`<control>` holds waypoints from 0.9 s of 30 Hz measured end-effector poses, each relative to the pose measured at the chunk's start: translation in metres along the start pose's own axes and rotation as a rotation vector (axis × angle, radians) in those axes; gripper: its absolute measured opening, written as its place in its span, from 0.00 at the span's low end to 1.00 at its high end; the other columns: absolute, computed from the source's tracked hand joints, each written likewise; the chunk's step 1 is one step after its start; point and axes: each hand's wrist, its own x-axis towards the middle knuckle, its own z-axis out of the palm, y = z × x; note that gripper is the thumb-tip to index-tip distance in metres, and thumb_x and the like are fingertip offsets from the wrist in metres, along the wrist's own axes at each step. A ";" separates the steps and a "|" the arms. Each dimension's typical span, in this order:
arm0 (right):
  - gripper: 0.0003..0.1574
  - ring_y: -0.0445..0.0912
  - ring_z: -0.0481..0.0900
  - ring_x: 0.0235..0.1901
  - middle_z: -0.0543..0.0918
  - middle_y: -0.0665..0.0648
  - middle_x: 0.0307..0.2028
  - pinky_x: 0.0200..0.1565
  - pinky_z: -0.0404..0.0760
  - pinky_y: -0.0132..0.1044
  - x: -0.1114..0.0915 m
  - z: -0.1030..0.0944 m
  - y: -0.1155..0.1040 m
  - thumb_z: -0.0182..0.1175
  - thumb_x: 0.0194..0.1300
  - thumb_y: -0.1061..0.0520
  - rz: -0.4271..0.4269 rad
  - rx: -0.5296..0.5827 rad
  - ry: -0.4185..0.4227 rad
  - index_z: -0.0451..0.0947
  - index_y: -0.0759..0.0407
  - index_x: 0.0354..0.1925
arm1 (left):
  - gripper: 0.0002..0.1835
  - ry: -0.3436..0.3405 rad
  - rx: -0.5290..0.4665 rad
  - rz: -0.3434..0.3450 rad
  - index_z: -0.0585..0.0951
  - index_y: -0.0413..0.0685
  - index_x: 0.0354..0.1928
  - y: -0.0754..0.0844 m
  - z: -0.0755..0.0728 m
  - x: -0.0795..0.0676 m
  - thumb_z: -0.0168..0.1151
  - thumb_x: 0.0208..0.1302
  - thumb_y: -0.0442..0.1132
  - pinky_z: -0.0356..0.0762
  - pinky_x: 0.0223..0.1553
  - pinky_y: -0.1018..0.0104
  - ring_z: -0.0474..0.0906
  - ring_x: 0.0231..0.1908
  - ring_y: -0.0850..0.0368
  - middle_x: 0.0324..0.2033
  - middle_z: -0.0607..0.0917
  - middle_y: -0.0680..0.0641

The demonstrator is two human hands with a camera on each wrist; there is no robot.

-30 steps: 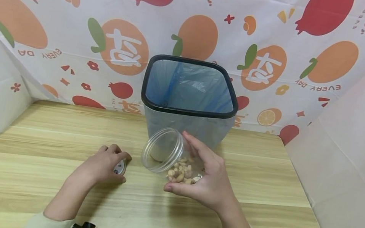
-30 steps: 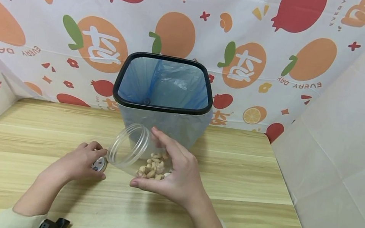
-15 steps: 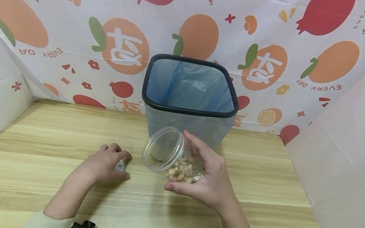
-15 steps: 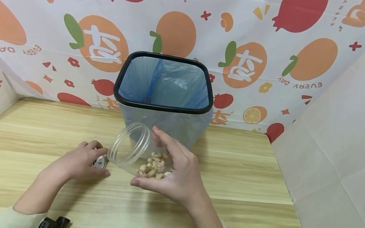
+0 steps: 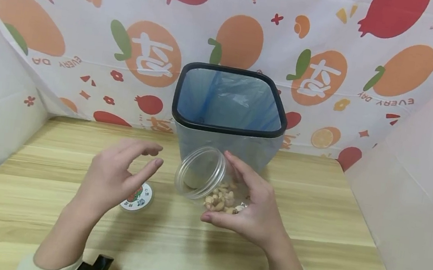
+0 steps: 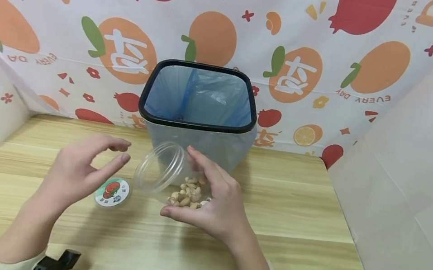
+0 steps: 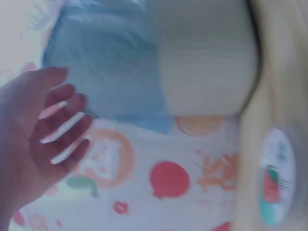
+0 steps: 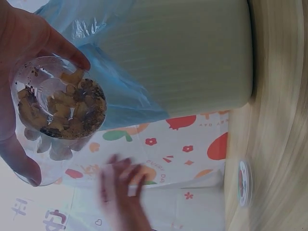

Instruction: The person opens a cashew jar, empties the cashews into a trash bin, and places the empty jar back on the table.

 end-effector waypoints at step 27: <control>0.64 0.49 0.76 0.64 0.77 0.54 0.65 0.65 0.74 0.41 0.001 -0.002 0.004 0.84 0.39 0.42 -0.036 0.016 0.002 0.67 0.55 0.71 | 0.36 -0.108 0.008 0.541 0.77 0.45 0.66 0.009 -0.006 0.086 0.77 0.52 0.38 0.64 0.70 0.52 0.67 0.70 0.43 0.65 0.77 0.42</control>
